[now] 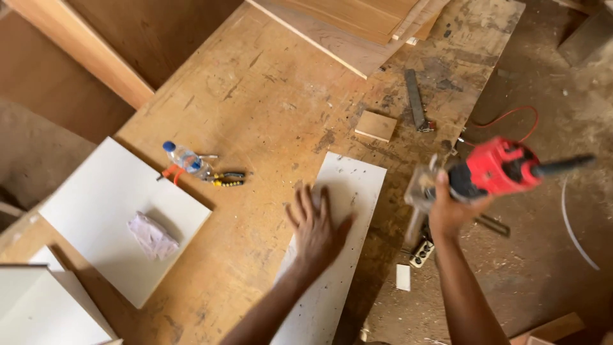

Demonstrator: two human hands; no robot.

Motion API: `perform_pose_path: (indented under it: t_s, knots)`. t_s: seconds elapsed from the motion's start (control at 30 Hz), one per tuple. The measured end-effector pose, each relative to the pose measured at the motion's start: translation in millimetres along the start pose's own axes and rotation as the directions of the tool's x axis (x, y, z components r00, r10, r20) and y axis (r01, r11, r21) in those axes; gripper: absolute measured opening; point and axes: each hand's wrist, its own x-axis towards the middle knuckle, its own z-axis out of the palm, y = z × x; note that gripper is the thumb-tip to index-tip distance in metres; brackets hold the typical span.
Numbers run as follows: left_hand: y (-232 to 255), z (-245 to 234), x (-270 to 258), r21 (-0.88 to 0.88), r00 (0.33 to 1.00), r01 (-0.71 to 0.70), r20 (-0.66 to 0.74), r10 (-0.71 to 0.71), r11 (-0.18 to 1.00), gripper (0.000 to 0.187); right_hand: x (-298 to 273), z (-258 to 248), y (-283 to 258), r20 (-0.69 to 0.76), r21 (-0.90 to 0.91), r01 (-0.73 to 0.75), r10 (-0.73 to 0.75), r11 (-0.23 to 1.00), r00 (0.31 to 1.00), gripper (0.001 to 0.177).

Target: The person uses a hand-held power sander to smooth the edges and surfaces of a white-finished wooden drawer component.

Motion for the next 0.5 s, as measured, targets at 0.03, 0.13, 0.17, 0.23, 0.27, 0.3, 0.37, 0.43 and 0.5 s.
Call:
perform_pose_path:
  t_s: [0.03,0.13,0.17,0.23,0.27,0.3,0.37,0.43,0.5]
  knots:
    - [-1,-11,-26,-0.005,0.986,0.115,0.123,-0.113,0.993,0.109,-8,-17,-8,-0.015,0.053,-0.040,0.041,0.998,0.999,0.089]
    - [-26,65,-44,0.039,0.965,0.053,-0.260,-0.041,0.998,0.127,-59,-130,32,0.146,-0.021,-0.334,0.333,0.942,0.931,0.093]
    - [-27,58,-38,0.047,0.965,0.042,-0.261,-0.028,0.998,0.127,-74,-144,24,0.133,-0.017,-0.334,0.334,0.942,0.933,0.093]
    - [-23,50,-41,-0.030,0.986,0.081,-0.141,-0.084,0.996,0.142,-101,-191,1,0.047,-0.431,-0.321,0.376,0.843,0.925,0.094]
    - [-16,43,-35,-0.037,0.987,0.077,-0.139,-0.081,0.996,0.142,-115,-207,16,0.046,-0.436,-0.315,0.370,0.843,0.928,0.094]
    - [-10,37,-29,-0.029,0.994,0.089,-0.065,-0.091,0.996,0.147,-129,-225,31,-0.038,-0.444,-0.407,0.438,0.798,0.898,0.086]
    - [-11,42,-41,-0.027,0.995,0.092,0.037,-0.091,0.995,0.153,-160,-277,26,-0.135,-0.466,-0.499,0.498,0.731,0.857,0.078]
    - [-10,46,-16,0.057,0.996,0.077,-0.049,-0.074,0.995,0.149,-141,-284,32,-0.068,-0.587,-0.526,0.610,0.616,0.790,0.074]
    - [-2,40,-16,0.064,0.995,0.088,-0.056,-0.084,0.994,0.143,-107,-283,49,0.076,-0.499,-0.478,0.586,0.723,0.807,0.068]
